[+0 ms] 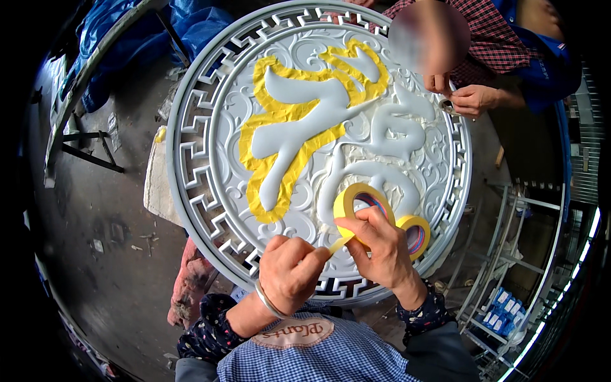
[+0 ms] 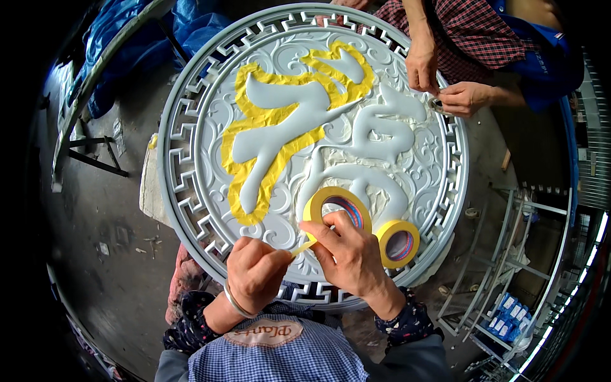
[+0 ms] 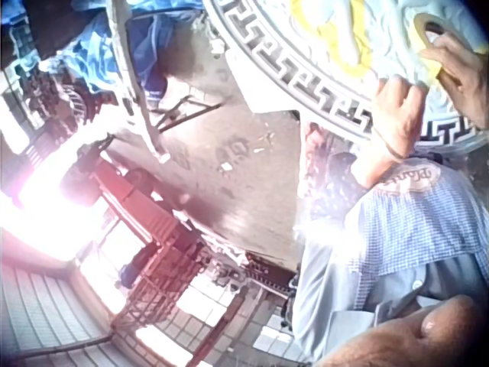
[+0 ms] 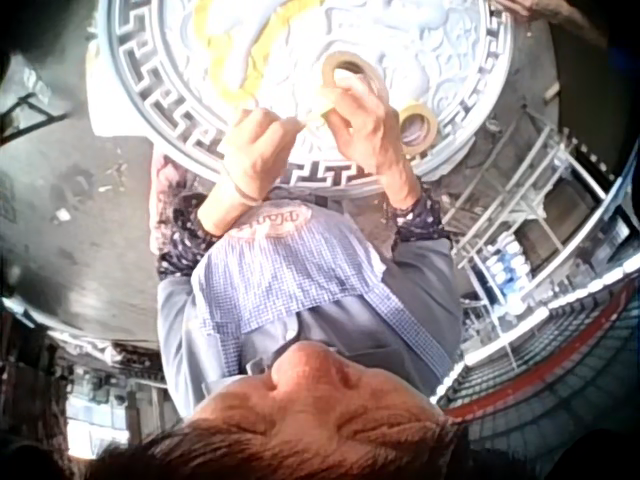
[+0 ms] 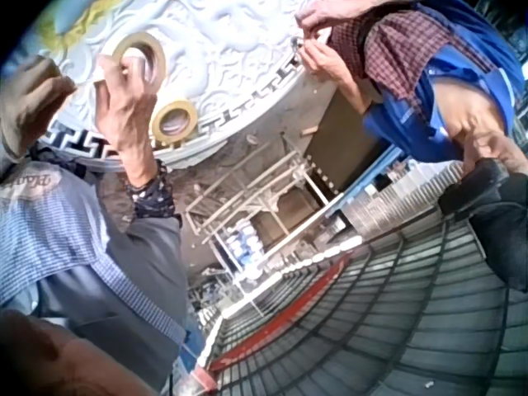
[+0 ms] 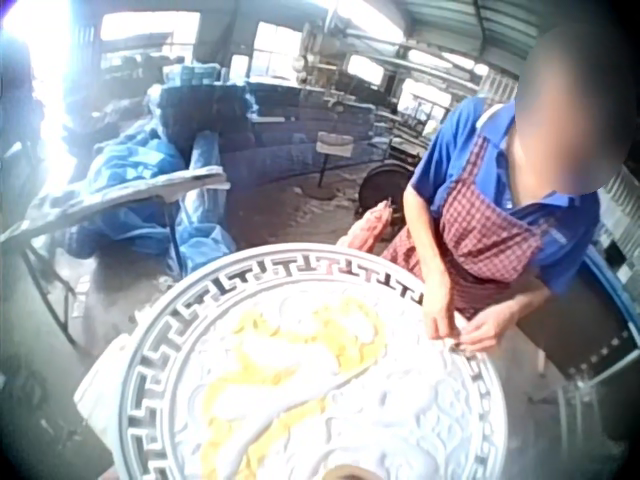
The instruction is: The person applies yellow masking tape along the edges of a raised decorative character on a large circular metal plate. They tear and smooth tape segments by hand to outline the design while another person works nearby.
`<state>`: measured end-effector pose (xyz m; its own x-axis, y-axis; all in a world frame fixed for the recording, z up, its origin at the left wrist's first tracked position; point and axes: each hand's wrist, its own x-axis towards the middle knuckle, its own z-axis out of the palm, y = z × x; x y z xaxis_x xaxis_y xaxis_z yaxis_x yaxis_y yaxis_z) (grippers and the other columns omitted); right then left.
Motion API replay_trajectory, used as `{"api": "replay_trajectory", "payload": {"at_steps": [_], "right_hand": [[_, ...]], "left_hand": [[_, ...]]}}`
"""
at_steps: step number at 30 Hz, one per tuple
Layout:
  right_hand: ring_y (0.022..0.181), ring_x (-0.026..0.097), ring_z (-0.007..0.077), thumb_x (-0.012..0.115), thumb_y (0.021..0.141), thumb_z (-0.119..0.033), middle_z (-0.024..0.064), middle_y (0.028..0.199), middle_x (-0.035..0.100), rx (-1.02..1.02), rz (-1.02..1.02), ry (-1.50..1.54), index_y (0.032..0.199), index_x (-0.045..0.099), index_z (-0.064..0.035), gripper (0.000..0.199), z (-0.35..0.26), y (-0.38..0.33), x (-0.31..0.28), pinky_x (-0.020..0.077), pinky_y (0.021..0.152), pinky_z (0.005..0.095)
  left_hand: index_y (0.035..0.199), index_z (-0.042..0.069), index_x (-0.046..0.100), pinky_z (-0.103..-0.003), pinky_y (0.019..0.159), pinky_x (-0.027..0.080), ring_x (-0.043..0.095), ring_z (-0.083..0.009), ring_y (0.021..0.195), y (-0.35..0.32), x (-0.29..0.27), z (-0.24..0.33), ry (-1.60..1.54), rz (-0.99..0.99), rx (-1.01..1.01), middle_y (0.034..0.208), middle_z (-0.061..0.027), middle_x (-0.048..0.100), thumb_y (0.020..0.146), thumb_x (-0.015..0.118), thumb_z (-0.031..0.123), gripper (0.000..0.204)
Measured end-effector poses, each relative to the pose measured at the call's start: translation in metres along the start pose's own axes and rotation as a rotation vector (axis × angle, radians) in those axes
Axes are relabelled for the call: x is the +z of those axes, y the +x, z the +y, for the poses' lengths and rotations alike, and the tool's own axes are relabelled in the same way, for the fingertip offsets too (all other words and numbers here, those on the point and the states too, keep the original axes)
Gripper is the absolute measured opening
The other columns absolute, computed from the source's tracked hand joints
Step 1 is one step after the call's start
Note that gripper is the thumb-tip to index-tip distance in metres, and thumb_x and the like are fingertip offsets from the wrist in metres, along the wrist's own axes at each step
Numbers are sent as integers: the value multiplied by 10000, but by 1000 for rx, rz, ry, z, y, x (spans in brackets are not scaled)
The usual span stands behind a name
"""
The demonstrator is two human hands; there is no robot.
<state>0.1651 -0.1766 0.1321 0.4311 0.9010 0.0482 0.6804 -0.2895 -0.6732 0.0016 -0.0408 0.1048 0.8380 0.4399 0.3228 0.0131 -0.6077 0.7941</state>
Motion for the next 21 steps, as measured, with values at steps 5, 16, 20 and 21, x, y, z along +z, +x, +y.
{"api": "replay_trajectory", "payload": {"at_steps": [5,16,20,21], "right_hand": [[768,700,279,819,836,-106,58,950,650,-45,24,51,1016,754,-138,194,3,0,3,561,635,399],[746,693,270,805,781,-89,66,966,636,-112,-18,-135,1001,759,-147,232,3,3,3,545,620,400],[730,682,264,794,769,-72,70,987,628,-128,-42,-174,1008,750,-131,250,7,3,4,540,619,398],[728,680,264,791,768,-69,71,994,627,-137,-56,-183,1010,748,-127,253,8,4,5,540,621,397]], "left_hand": [[1207,33,705,-329,590,489,624,-221,658,-5,2,-2,-188,67,-344,789,-56,601,790,833,-52,444],[1318,103,705,-378,888,566,681,-261,1012,15,1,-16,17,-11,-259,1145,-126,652,679,973,135,694],[1278,69,712,-376,924,555,688,-256,1048,13,0,-24,-220,-123,-295,1198,-123,652,724,947,121,604],[1215,65,730,-359,841,543,705,-238,954,15,-1,-19,-177,-198,-299,1061,-86,699,757,917,103,497]]}}
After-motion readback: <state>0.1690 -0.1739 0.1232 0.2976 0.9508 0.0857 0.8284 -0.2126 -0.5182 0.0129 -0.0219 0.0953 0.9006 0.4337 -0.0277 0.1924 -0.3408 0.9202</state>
